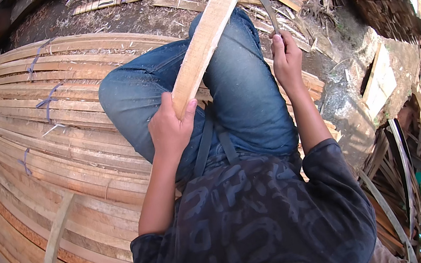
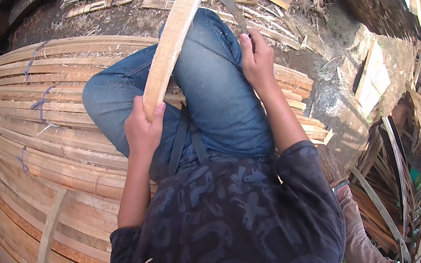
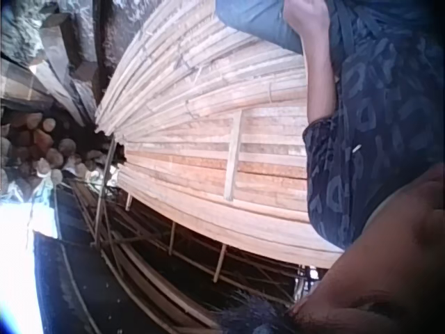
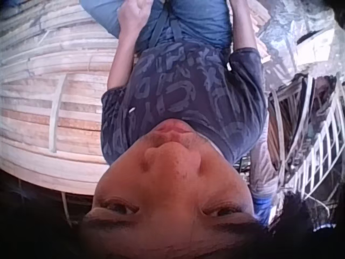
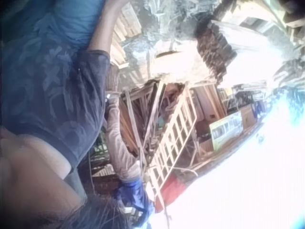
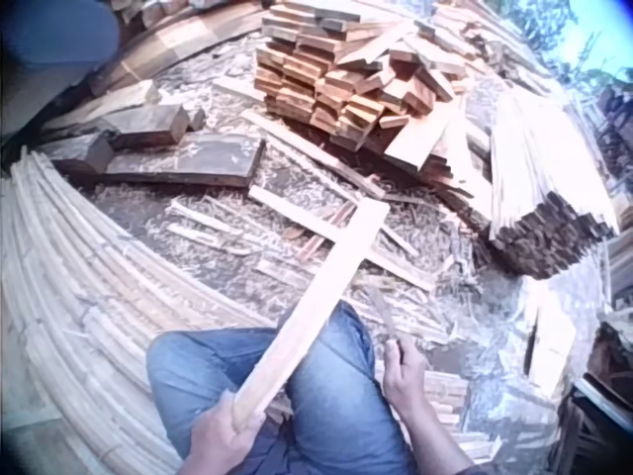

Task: The person sits cross-legged on the ground and uses a curved knife to shave thin strips from a long wooden plank. They hold the plank with their left hand and repeatedly draw the knife along its length to remove the outer layer, creating wood shavings.

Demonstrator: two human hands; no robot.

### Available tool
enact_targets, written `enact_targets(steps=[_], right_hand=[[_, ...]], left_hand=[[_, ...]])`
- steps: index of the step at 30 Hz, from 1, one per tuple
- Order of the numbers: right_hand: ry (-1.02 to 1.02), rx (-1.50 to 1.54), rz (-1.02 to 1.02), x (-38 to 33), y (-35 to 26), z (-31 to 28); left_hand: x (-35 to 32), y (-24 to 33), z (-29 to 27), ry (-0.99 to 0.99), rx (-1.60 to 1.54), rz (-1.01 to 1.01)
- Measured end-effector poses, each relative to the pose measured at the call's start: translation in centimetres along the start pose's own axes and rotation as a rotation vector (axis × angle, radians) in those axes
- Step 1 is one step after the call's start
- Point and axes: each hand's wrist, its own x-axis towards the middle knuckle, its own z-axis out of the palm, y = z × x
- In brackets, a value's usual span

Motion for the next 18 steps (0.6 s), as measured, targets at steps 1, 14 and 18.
enact_targets(steps=[1, 14, 18], right_hand=[[-0.004, -0.021, -0.048, 0.0, -0.8, -0.2], [-0.278, -0.345, -0.329, -0.7, -6.2, -0.1], [-0.291, -0.438, -0.370, -0.2, -6.3, -0.2]], left_hand=[[0.0, 0.1, -0.3, -0.031, -0.014, -0.030], [1.4, 0.5, -2.2, -0.172, -0.080, -0.012], [1.0, 0.4, -1.9, -0.161, -0.119, 0.001]])
